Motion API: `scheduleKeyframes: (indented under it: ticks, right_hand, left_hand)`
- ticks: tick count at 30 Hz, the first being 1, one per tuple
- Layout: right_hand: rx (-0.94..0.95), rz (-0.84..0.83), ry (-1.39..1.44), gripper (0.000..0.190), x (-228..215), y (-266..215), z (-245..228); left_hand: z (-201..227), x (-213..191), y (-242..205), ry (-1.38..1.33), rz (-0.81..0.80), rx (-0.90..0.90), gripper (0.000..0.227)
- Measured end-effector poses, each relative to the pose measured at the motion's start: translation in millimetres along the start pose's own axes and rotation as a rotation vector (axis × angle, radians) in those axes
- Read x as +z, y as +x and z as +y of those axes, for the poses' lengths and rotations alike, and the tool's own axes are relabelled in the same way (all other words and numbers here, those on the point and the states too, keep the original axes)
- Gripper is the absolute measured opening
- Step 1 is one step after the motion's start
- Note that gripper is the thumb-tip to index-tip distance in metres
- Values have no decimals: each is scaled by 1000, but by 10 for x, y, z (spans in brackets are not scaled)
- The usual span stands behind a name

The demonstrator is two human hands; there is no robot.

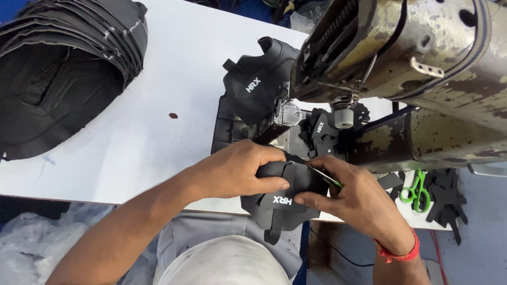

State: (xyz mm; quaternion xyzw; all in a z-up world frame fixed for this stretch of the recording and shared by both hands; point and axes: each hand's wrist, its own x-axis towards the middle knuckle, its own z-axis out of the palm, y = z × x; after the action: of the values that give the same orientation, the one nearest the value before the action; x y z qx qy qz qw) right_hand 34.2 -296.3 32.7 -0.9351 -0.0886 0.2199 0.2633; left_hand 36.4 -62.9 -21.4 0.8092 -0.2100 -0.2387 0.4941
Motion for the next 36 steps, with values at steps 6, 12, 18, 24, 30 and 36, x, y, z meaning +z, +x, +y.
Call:
scheduleKeyframes:
  ticks: [6,12,18,24,30,36]
  right_hand:
    - [-34,-41,-14,73,-34,38,111]
    - [-64,-35,-3,75,-14,60,96]
    - [14,-63,-112,74,-23,79,56]
    - [-47,-9,-17,73,-5,71,123]
    - [-47,-14,-16,70,-8,76,93]
    - [-88,6,16,63,25,69,97]
  left_hand:
    - [-7,-6,1,-11,32,65,35]
    - [-12,-31,17,-22,34,27,34]
    - [-52,-27,34,-11,25,27,34]
    - [-6,-32,44,-38,21,18,32]
    - [-32,-24,34,4,36,11,33]
    - [-17,-38,10,23,20,-36,34]
